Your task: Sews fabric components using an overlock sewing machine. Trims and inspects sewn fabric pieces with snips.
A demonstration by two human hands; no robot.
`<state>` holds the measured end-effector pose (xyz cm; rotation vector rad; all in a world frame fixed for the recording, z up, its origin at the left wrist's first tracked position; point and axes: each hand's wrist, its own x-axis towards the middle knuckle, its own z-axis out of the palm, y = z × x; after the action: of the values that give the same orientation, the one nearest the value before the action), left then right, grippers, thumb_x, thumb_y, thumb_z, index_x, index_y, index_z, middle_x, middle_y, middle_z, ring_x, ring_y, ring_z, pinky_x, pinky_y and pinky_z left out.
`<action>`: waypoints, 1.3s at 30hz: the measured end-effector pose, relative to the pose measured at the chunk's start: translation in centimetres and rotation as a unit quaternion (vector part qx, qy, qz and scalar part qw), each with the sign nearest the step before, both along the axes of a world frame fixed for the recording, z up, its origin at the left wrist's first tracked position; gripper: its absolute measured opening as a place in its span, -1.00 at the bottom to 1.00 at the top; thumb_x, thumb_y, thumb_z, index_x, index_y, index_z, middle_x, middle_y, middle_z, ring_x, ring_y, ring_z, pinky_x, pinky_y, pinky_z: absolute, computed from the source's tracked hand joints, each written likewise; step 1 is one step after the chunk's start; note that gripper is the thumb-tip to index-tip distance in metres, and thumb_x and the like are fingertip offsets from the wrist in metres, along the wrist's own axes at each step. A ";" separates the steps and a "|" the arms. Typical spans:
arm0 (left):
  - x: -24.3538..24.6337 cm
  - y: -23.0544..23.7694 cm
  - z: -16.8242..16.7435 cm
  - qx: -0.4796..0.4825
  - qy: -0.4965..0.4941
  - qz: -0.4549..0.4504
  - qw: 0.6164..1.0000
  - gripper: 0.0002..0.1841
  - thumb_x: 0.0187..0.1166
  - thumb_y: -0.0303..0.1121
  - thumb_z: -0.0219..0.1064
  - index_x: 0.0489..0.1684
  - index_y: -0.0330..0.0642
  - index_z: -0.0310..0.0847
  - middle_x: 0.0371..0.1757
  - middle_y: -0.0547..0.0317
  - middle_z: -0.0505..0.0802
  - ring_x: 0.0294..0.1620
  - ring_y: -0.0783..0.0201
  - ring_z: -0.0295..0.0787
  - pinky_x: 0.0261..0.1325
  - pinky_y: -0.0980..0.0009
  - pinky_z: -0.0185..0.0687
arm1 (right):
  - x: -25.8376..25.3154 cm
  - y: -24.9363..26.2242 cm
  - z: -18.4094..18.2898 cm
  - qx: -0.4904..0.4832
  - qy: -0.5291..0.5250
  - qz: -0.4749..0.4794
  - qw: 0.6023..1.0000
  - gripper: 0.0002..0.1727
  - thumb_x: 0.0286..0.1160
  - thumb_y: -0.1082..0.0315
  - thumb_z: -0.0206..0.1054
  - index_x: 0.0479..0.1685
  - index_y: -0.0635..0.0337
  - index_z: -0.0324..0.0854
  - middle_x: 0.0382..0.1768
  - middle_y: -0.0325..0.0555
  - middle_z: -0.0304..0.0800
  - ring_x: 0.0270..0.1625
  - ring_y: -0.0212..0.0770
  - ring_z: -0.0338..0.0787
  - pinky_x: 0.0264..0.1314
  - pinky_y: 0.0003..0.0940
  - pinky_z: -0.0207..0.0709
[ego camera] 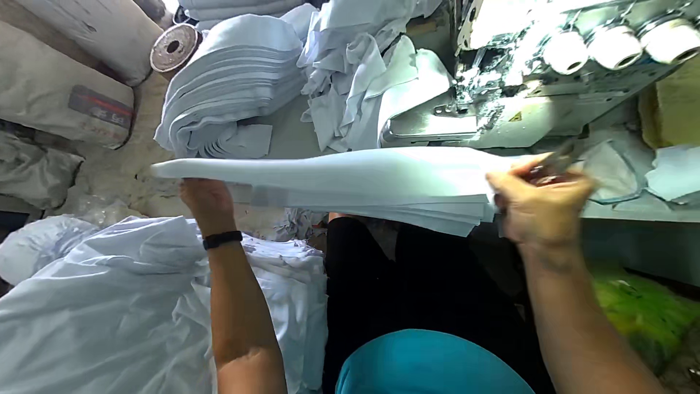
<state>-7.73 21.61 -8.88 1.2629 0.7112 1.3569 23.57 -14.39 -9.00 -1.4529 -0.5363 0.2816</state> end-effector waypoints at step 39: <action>21.8 -15.2 4.6 0.273 0.174 -0.354 0.878 -0.79 0.46 -0.63 0.41 -0.06 -0.22 0.59 -0.24 0.35 0.81 -0.30 0.61 0.74 -0.20 0.68 0.71 | -2.3 3.8 0.1 0.051 -0.023 0.068 0.996 -0.85 0.32 0.53 0.51 -0.35 0.15 0.61 -0.49 -0.29 0.80 -0.49 -0.51 0.75 -0.42 -0.63 0.66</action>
<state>14.11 6.41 -4.28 2.0027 0.0339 0.7264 21.28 -10.63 -8.86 -1.3292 -0.6789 0.3246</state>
